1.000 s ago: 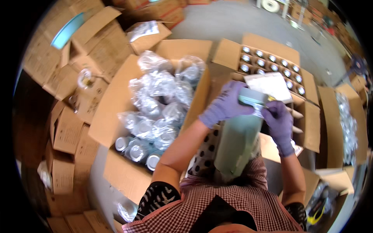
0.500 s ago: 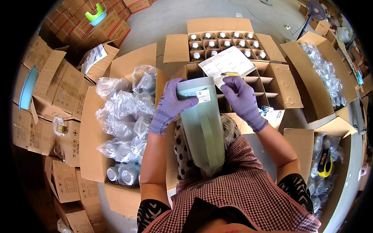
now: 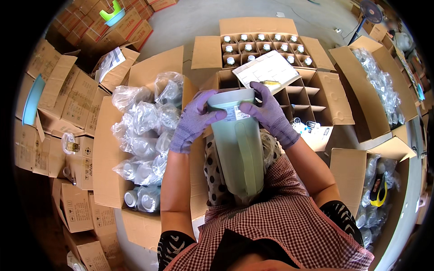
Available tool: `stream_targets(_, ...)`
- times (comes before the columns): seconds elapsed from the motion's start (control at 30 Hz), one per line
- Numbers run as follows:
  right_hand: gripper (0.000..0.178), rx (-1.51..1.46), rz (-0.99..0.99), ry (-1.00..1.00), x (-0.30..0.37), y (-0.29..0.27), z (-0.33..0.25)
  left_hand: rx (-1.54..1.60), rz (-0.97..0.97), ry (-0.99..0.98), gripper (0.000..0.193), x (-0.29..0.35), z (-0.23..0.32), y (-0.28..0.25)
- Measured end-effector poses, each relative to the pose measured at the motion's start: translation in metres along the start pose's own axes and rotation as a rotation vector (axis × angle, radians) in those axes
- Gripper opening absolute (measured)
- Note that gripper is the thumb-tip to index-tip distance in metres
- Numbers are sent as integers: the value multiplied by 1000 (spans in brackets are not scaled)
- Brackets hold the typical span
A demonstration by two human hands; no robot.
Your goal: The person takes a thermos shell from a box, inserts a glass flask, attaches a bottom cap, and places the assembled item into a plastic bag.
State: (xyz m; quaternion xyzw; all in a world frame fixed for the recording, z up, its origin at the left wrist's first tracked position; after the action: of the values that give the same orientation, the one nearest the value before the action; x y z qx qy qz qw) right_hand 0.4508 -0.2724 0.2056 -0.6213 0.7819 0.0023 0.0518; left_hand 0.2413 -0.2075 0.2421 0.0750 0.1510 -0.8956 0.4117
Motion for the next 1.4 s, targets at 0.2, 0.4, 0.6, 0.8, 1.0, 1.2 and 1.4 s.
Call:
stream_targets(0.2, 58, -525, -68, 236, 6, -24, 27, 41, -26, 10, 57, 2, 12, 1)
stream_targets(0.4, 28, 432, 362, -678, 18, 0, -100, -43, 221, -71, 36, -6, 18, 4)
stream_targets(0.6, 34, 946, 239, -818, 1, 72, -123, -78, 651, 180, 21, -14, -25, 30)
stream_targets(0.8, 30, 663, 241, -701, -5, 29, -92, -261, 674, 144, 28, -8, 15, 27)
stream_targets(1.0, 35, 265, 14, -407, -27, -15, -36, 187, 690, -76, 46, -4, -5, 11)
stream_targets(1.2, 31, 432, 21, -373, -18, 21, -67, 152, 666, -88, 52, -15, -15, -1)
stream_targets(1.4, 32, 612, 224, -502, -6, 23, -66, -319, 596, -80, 50, -11, 1, 24)
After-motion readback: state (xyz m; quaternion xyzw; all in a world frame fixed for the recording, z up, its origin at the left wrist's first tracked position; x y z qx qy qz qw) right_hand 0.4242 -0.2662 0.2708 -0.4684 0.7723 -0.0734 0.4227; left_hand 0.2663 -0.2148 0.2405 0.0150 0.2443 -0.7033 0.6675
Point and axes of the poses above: each hand's wrist, its own x-axis away from the middle knuckle, its own y-axis out of the palm, z = x × y, the point moved 6 cm from there along -x, towards the middle knuckle, and after that the axes turned 6 degrees about y, right-handed, at the moved point
